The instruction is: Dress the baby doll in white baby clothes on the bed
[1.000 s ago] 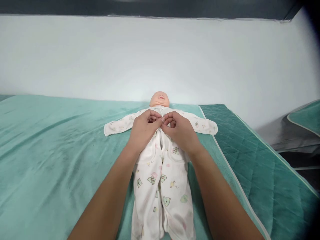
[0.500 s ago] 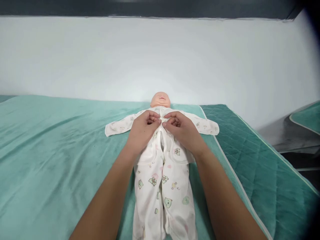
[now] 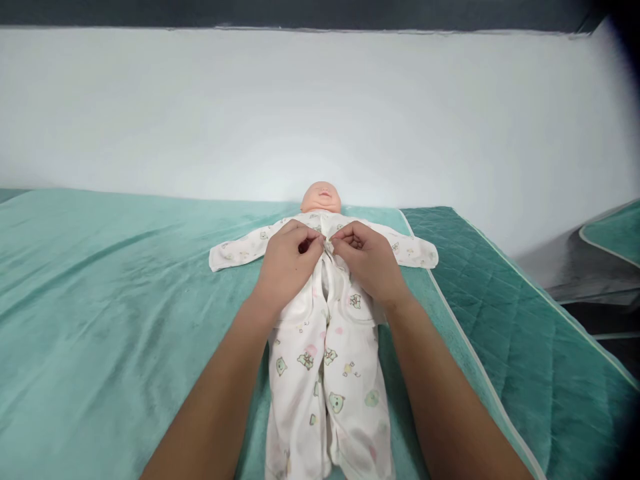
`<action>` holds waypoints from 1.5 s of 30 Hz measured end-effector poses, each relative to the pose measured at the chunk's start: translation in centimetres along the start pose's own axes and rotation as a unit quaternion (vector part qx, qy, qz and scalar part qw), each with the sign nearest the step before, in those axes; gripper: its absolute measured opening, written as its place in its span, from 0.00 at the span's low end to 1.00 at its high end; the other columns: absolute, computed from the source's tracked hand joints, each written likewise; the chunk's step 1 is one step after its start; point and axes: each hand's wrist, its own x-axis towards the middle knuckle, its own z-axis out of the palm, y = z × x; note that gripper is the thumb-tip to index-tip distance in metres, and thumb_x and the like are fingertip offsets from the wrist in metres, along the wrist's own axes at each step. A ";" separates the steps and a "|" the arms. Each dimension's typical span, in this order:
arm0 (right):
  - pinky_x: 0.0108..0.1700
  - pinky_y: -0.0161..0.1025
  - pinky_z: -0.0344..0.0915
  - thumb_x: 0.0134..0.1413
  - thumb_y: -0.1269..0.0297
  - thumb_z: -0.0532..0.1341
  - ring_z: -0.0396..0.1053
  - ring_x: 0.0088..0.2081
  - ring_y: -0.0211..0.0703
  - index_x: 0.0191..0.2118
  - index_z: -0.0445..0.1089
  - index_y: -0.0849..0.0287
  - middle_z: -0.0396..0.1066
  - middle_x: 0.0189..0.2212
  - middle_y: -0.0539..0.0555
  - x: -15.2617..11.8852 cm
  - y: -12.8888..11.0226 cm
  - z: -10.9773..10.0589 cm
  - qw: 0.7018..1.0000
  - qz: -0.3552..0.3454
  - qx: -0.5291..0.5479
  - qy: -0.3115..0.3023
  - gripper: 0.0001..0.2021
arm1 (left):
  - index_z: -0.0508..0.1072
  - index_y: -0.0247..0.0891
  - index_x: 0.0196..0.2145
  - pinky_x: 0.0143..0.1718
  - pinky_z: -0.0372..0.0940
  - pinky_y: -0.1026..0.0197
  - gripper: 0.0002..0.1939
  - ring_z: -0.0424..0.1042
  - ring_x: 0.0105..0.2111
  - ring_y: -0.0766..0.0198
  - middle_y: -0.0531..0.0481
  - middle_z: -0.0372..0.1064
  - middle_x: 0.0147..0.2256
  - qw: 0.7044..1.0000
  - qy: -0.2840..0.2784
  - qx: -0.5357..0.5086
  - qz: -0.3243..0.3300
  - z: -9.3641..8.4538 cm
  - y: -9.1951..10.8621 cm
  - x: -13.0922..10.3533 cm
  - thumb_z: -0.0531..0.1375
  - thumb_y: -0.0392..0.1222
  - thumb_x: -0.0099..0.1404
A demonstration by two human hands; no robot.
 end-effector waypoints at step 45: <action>0.25 0.32 0.56 0.53 0.52 0.65 0.58 0.22 0.32 0.28 0.68 0.58 0.62 0.21 0.45 -1.6 -2.2 -2.1 0.963 0.101 0.174 -0.180 0.14 | 0.72 0.39 0.32 0.29 0.64 0.63 0.09 0.68 0.25 0.66 0.52 0.68 0.24 0.942 -0.239 -0.227 -0.063 -3.8 0.1 -1.0 0.63 0.48 0.62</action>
